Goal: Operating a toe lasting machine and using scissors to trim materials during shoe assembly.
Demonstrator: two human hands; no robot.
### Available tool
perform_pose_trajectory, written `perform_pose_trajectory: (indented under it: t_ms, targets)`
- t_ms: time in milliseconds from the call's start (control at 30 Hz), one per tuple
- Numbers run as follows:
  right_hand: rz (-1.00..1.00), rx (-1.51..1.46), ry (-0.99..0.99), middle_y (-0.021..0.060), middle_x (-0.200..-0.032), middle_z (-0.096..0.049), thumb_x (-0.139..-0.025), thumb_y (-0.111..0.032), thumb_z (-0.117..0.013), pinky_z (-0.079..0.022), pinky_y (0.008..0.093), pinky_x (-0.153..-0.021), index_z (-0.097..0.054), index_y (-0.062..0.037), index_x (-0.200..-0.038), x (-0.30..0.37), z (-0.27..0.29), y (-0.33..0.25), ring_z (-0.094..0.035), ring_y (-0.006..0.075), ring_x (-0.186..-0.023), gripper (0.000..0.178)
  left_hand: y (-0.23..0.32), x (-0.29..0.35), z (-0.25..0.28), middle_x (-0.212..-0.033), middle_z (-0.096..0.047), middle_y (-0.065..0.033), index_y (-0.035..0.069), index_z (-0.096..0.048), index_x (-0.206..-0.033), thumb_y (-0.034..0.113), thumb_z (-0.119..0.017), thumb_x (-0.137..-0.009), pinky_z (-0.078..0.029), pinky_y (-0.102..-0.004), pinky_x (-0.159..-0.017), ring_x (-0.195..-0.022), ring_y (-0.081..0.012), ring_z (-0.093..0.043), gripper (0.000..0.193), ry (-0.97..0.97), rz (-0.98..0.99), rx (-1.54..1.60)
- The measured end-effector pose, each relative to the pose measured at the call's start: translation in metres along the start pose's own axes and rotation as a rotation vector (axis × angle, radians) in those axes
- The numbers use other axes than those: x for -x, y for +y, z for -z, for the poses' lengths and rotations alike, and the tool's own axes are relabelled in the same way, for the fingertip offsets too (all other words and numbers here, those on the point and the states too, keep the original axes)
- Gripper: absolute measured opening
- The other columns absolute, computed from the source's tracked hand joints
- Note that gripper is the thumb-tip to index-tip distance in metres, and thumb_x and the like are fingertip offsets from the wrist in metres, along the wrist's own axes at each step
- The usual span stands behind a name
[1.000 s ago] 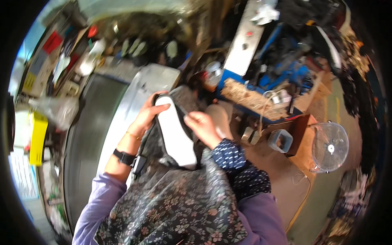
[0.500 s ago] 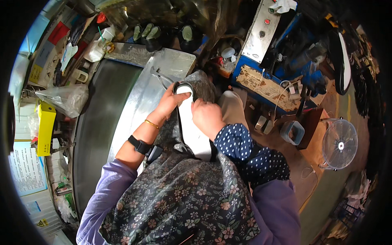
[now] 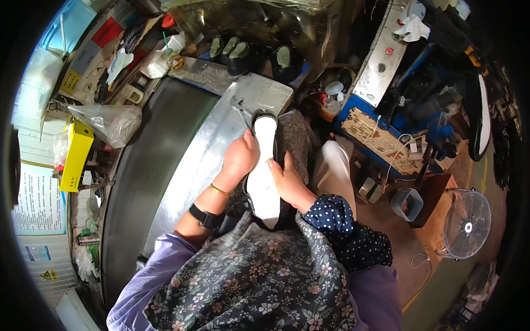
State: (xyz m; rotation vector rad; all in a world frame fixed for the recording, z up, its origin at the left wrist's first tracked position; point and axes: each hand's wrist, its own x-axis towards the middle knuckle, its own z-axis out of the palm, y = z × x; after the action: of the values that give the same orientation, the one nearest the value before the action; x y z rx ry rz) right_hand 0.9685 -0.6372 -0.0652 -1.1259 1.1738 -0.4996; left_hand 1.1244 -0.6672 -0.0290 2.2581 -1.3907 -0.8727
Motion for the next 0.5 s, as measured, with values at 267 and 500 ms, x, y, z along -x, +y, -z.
perform_pose_trajectory:
  t_ms: [267, 500]
  targets:
    - [0.107, -0.127, 0.073, 0.0341, -0.146, -0.036, -0.102, -0.046, -0.045, -0.034, 0.0358, -0.110, -0.009, 0.0114, -0.150, -0.002, -0.018, 0.000, -0.041, 0.0368, -0.136, 0.083, -0.018, 0.001, 0.054, -0.093, -0.071, -0.0193, -0.001, -0.061, -0.121, 0.054, -0.024, -0.104, -0.052, -0.0349, -0.066, -0.076, -0.0234, -0.071, 0.068, -0.450, -0.146, 0.091]
    - [0.223, -0.165, 0.197, 0.0286, -0.149, -0.036, -0.102, -0.048, -0.043, -0.033, 0.0357, -0.111, -0.011, 0.0081, -0.151, -0.002, -0.018, 0.020, -0.038, 0.0331, -0.138, 0.081, -0.050, 0.047, 0.000, -0.066, -0.066, -0.0182, -0.003, -0.060, -0.100, 0.044, -0.039, -0.103, -0.052, -0.0406, -0.051, -0.054, -0.0311, -0.065, 0.052, 0.118, -0.537, -0.536]
